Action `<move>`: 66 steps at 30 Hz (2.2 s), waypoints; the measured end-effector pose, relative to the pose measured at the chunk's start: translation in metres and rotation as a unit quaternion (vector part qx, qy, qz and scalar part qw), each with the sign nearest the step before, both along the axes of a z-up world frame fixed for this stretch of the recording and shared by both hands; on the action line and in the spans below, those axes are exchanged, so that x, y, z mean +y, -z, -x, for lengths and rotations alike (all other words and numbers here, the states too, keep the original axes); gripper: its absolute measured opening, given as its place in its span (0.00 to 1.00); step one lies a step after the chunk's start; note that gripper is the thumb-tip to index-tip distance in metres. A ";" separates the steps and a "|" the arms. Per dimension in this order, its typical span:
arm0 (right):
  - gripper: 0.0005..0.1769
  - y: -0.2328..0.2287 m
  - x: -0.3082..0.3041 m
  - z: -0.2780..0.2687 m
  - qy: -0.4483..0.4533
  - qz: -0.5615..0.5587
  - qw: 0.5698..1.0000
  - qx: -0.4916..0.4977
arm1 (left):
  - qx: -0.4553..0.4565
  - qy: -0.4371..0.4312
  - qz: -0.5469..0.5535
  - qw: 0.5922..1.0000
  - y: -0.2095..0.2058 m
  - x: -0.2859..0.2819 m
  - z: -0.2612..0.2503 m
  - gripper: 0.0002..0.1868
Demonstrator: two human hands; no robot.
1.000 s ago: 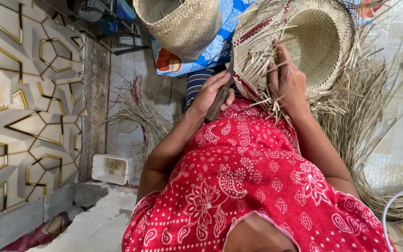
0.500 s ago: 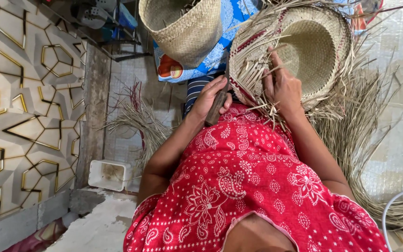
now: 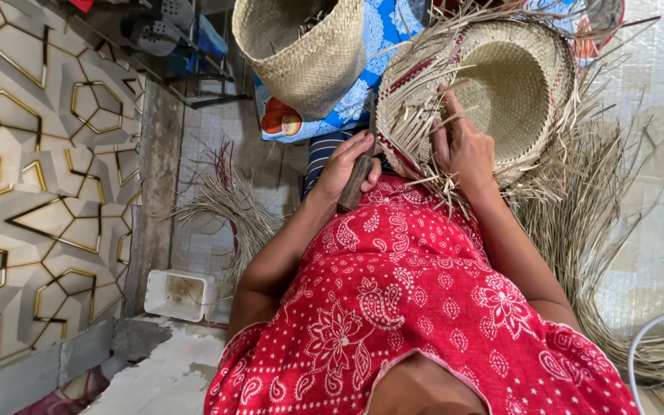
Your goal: Weaving dried plant fibers into a circular basket or hat using a small hand tool.
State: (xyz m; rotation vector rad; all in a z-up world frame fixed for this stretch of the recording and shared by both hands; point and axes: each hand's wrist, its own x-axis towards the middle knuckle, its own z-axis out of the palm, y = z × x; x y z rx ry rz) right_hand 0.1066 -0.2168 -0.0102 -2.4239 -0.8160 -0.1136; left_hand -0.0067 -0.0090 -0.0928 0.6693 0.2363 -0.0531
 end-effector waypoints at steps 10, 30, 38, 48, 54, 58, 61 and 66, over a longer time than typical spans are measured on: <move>0.31 -0.006 0.001 0.002 0.008 -0.004 1.000 0.005 | 0.019 -0.006 0.014 1.000 -0.005 0.001 0.000 0.13; 0.31 -0.015 0.001 0.005 0.008 0.008 1.000 0.021 | 0.011 -0.010 0.001 1.000 0.007 0.003 -0.001 0.16; 0.31 -0.013 -0.004 0.001 0.002 -0.031 0.999 0.039 | -0.009 0.005 0.002 1.000 0.010 0.003 0.001 0.19; 0.15 -0.127 -0.018 0.044 -0.063 -0.269 0.945 -0.173 | -0.038 0.088 -0.006 0.995 -0.079 0.005 0.006 0.25; 0.03 -0.117 -0.030 0.068 -0.173 -0.375 0.891 -0.189 | -0.046 0.063 0.014 0.997 -0.079 0.003 0.007 0.12; 0.04 -0.146 -0.034 0.078 -0.283 -0.356 0.883 -0.114 | -0.047 0.061 0.006 0.997 -0.077 0.004 0.006 0.12; 0.04 -0.129 -0.023 0.071 -0.278 -0.143 0.949 -0.044 | -0.046 0.065 0.004 0.997 -0.061 0.002 0.004 0.14; 0.05 -0.069 -0.007 0.048 -0.096 0.033 0.990 -0.096 | -0.085 0.030 -0.011 0.996 -0.034 -0.001 0.000 0.22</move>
